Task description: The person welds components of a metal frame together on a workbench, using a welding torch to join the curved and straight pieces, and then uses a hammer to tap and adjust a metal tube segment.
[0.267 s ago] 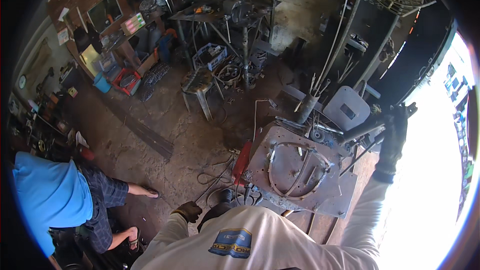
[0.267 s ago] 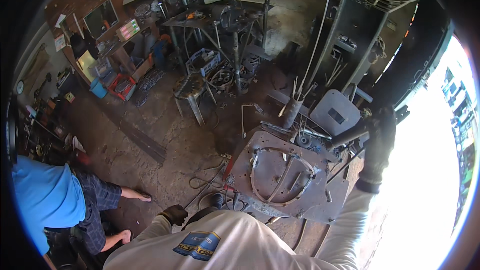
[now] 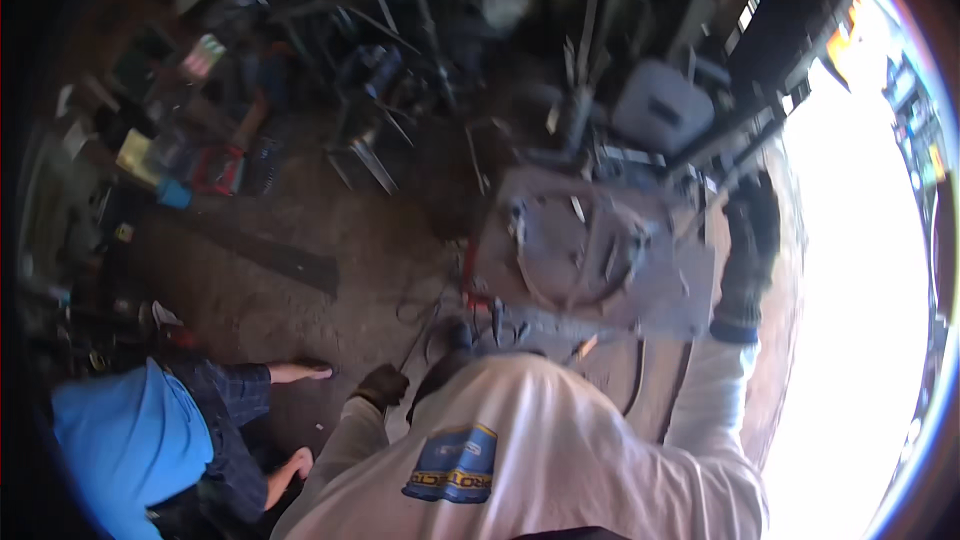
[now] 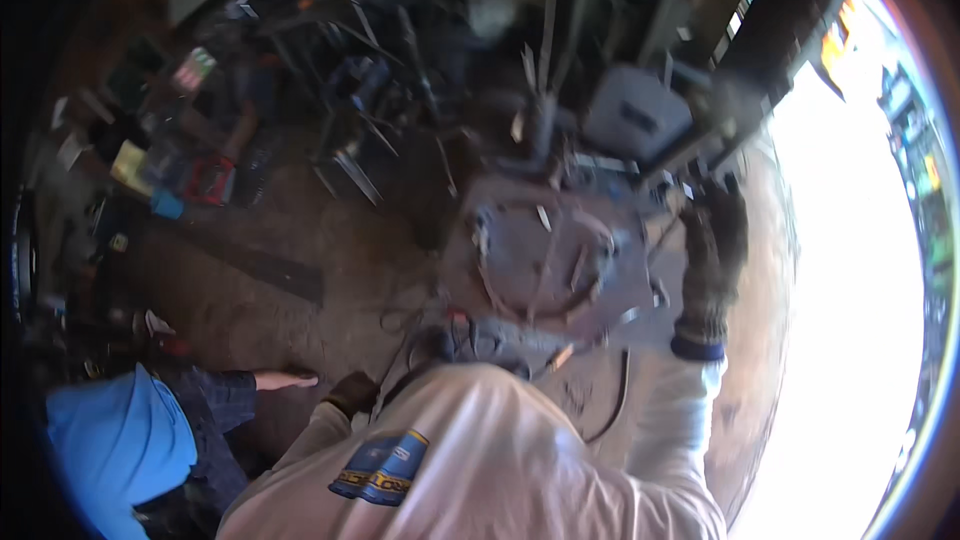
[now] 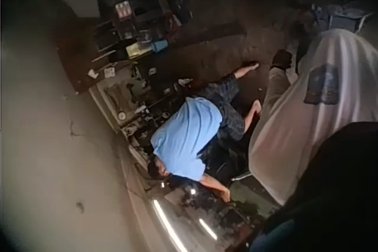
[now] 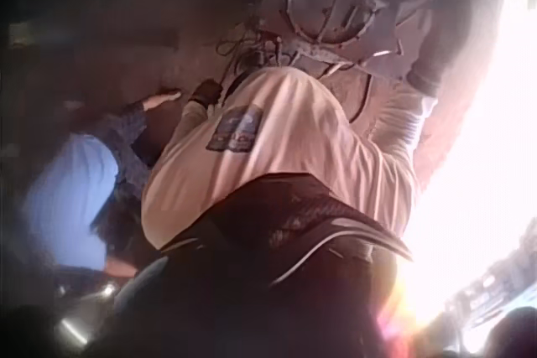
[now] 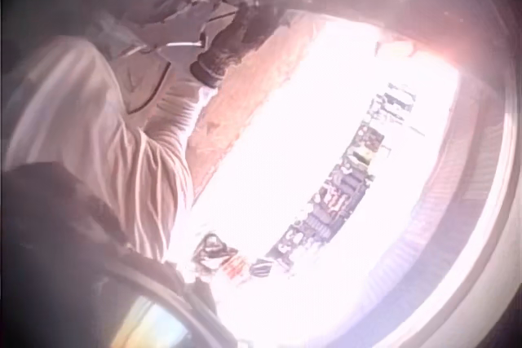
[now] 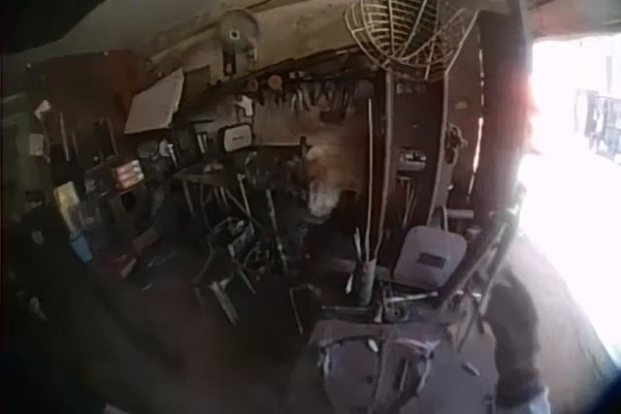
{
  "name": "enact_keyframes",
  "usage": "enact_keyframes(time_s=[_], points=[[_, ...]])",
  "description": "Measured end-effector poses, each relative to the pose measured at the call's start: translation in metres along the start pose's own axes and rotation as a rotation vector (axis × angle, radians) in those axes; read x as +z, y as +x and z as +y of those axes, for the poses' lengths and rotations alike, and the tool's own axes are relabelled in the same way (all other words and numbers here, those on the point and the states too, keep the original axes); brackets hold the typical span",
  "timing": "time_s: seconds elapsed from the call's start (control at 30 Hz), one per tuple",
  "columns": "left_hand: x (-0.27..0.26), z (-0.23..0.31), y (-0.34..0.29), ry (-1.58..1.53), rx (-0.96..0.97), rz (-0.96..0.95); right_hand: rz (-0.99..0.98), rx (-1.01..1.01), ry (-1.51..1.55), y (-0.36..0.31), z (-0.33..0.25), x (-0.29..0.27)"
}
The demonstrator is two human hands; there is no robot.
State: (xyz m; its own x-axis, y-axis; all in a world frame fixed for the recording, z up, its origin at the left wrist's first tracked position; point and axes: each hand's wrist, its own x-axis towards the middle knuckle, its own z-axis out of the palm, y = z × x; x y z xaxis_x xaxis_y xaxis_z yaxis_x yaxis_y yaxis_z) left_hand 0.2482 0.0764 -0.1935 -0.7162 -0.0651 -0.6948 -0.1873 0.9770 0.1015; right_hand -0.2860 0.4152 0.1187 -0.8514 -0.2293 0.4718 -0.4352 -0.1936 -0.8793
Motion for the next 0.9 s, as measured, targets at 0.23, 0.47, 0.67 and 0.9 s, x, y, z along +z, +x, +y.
enact_keyframes(time_s=[0.23,0.47,0.67,0.9], points=[[0.079,-0.011,0.016,0.204,0.122,0.134,-0.001,0.217,0.032,-0.070,0.013,-0.017],[0.070,0.005,-0.010,-0.102,-0.044,-0.018,-0.083,0.351,-0.527,-0.143,0.090,-0.056],[0.049,0.004,-0.028,-0.412,-0.285,0.085,-0.031,0.458,-0.304,-0.152,0.119,-0.054],[-0.056,-0.012,0.014,-0.642,-0.267,0.744,-0.083,0.336,-0.548,-0.159,0.095,-0.039]])
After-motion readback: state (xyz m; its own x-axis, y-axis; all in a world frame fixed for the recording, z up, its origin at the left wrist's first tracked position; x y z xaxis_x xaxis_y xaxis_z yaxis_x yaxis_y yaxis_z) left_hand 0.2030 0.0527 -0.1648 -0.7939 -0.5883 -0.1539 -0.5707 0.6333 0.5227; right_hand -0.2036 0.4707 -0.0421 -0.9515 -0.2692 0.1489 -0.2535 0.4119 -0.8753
